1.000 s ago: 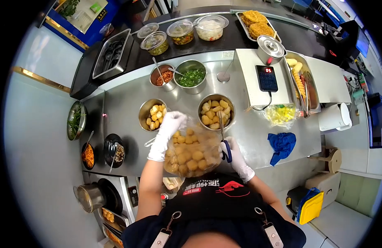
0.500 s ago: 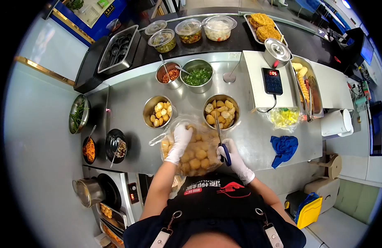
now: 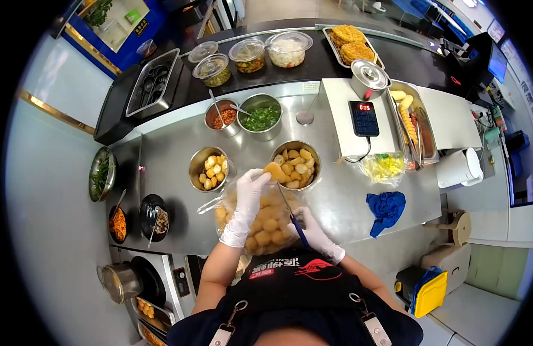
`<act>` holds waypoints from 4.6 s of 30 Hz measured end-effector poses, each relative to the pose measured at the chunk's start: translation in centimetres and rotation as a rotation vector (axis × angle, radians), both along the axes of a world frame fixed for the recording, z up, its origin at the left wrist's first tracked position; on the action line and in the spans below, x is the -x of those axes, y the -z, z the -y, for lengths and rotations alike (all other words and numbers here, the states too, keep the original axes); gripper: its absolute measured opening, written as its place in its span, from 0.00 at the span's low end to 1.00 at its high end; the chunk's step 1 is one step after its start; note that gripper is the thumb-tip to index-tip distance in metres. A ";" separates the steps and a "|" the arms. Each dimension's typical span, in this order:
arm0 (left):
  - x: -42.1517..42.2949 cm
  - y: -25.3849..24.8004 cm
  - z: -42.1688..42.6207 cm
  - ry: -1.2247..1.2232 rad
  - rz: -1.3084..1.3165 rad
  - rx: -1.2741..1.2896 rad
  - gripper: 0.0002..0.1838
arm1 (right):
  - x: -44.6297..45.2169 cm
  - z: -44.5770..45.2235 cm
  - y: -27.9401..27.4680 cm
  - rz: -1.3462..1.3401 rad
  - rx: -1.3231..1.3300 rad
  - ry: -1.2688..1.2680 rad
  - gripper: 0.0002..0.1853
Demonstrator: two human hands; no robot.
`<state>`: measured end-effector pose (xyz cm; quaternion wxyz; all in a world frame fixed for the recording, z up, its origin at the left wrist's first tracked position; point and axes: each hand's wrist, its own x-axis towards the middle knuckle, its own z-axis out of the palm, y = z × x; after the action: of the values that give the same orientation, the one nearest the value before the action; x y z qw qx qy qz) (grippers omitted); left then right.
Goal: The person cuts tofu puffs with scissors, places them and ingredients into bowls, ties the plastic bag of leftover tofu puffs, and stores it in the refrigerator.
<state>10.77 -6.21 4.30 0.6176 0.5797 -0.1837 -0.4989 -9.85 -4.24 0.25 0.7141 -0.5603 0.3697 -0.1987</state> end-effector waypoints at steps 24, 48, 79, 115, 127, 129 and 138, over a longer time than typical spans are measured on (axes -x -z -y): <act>4.3 3.4 0.7 -0.138 -0.121 -0.050 0.08 | -1.0 1.3 0.9 0.129 -0.246 0.110 0.23; -4.3 1.5 -1.3 0.052 0.290 -0.194 0.07 | -0.7 2.8 1.0 0.149 -0.310 0.323 0.17; 0.0 1.5 -0.2 -0.040 -0.021 0.022 0.09 | 0.4 0.0 0.7 0.026 -0.056 0.048 0.25; -6.0 4.9 -2.8 0.475 1.238 -0.381 0.08 | 0.0 3.0 1.4 0.217 -0.307 0.365 0.16; -4.6 5.9 -3.3 0.436 0.633 -0.175 0.15 | 1.2 2.7 0.8 0.184 -0.358 0.327 0.15; -4.0 1.6 -2.7 0.449 0.306 -0.208 0.12 | 1.7 3.0 0.9 0.189 -0.379 0.345 0.14; -0.5 2.8 1.2 0.190 -0.439 0.035 0.12 | 1.6 2.0 0.3 0.129 -0.307 0.282 0.15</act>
<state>11.24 -7.39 1.49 0.6032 0.4264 -0.1072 -0.6654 -11.48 -6.19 -0.05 0.7784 -0.3738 0.4237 -0.2735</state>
